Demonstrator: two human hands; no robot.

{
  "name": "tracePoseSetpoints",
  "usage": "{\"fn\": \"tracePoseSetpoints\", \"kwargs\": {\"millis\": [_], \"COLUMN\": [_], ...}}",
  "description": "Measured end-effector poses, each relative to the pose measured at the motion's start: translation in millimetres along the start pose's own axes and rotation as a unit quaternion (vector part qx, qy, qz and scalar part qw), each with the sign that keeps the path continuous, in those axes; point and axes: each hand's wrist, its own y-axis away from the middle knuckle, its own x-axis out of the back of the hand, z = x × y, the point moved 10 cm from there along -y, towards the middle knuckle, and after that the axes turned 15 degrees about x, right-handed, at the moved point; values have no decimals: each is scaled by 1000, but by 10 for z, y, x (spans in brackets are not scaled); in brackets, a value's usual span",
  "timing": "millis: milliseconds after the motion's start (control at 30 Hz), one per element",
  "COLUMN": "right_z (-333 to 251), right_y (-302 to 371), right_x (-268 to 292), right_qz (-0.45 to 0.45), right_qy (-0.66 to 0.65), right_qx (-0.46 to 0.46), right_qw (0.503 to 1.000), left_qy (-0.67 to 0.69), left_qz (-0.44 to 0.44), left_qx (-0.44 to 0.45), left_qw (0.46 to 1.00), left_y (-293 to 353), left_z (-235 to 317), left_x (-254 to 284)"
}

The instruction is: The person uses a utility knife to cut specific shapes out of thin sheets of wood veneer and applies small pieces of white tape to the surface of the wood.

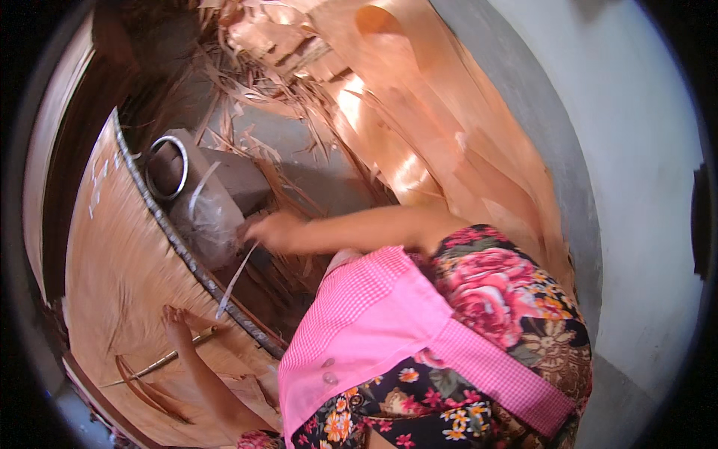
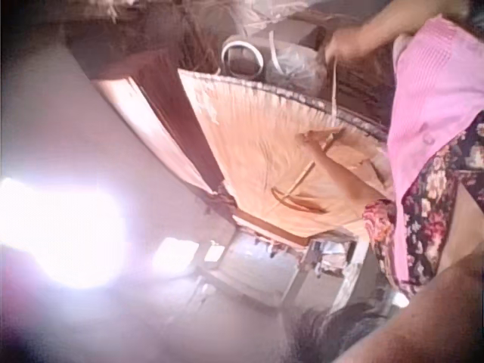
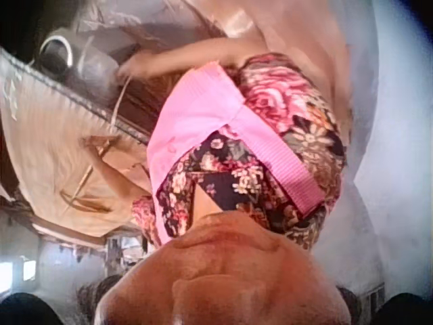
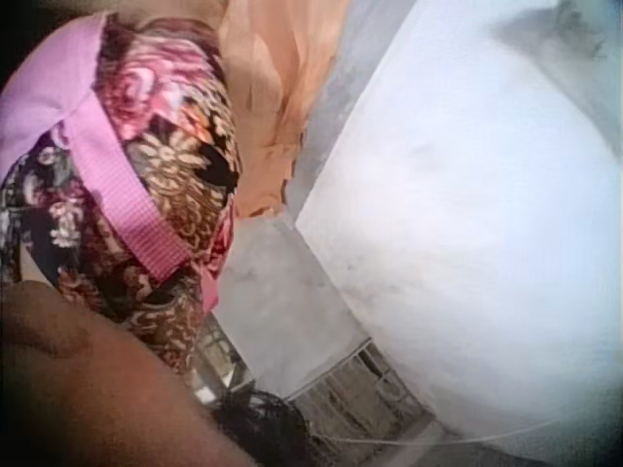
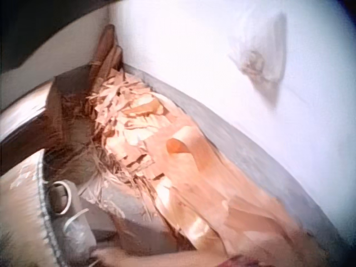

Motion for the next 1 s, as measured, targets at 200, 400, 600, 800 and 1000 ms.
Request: {"fn": "tracePoseSetpoints", "kwargs": {"millis": [200, 400, 600, 800, 1000], "right_z": [2123, 2746, 2957, 2772, 2667], "right_y": [2974, 4604, 5033, 5256, 5379], "right_x": [1741, 1754, 1407, 872, 698], "right_qz": [299, 458, 578, 565, 609], "right_qy": [-163, -301, -368, -438, -436], "right_qx": [-414, -509, -452, -488, -472], "right_qw": [844, 664, 571, 501, 465], "left_qy": [352, 338, 453, 519, 513], "left_qz": [36, -433, -626, -610, -693], "left_qx": [-157, -300, -5, 52, 39], "left_qw": [922, 780, 634, 597, 505], "left_y": [659, 2269, 2665, 2508, 2585], "left_z": [2714, 6095, 8027, 8595, 8697], "left_x": [766, -1071, -2374, -2861, -2588]}}
